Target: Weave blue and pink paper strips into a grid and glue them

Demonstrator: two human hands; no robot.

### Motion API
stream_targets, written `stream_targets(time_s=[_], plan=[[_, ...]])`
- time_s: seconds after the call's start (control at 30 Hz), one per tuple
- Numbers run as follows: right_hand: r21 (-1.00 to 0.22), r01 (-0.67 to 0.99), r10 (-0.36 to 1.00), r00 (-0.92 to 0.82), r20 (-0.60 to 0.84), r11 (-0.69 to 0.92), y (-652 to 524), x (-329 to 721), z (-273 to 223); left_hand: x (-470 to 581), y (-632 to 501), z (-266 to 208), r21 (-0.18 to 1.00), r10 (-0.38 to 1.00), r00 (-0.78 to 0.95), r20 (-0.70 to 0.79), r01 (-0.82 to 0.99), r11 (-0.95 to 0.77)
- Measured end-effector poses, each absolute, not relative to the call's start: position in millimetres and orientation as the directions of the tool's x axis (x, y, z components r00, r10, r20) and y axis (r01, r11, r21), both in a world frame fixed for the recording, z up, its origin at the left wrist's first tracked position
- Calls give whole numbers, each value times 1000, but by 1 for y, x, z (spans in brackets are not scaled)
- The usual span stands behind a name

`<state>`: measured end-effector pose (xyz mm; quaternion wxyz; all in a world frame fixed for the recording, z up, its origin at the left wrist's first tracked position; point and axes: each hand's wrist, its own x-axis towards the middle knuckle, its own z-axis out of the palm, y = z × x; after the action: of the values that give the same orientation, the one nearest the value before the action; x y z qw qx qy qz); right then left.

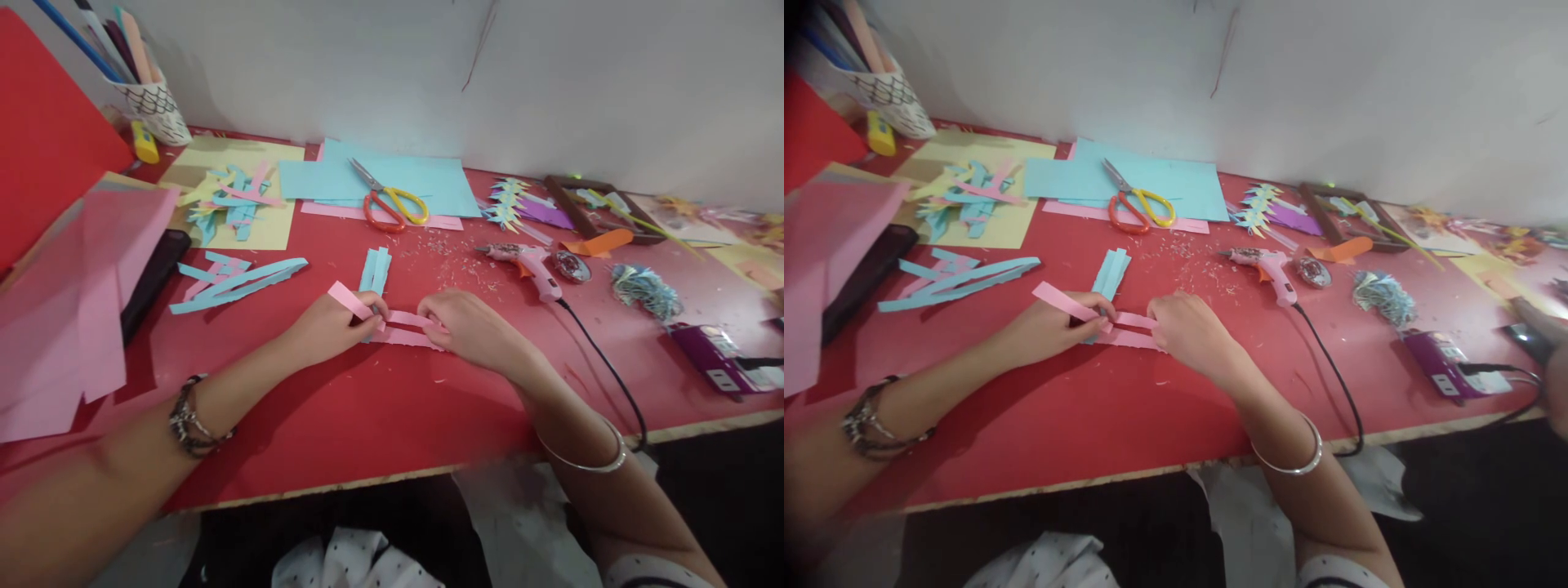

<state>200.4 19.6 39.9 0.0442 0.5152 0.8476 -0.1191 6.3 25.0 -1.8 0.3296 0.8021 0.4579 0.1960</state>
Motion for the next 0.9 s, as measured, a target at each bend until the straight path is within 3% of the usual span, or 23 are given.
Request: stream_targets(time_s=[0.1, 0.2, 0.37, 0.47, 0.6, 0.9], plan=[[-199, 849, 829, -525, -193, 490, 22, 204, 37, 6, 25, -2, 710, 865, 502, 14, 604, -362], [-327, 792, 808, -576, -121, 516, 27, 212, 35, 6, 25, -1, 696, 869, 495, 11, 621, -362], [-603, 711, 891, -453, -2, 360, 33, 215, 36, 7, 23, -1, 703, 866, 499, 18, 610, -366], [-710, 611, 916, -384, 119, 349, 35, 208, 33, 7, 23, -1, 711, 865, 500, 36, 596, -374], [-766, 503, 898, -381, 220, 400, 32, 195, 25, 7, 25, -1, 720, 861, 507, 37, 584, -375], [-857, 303, 817, -539, 206, 417, 28, 185, 18, 6, 30, -3, 781, 855, 516, 52, 513, -357]])
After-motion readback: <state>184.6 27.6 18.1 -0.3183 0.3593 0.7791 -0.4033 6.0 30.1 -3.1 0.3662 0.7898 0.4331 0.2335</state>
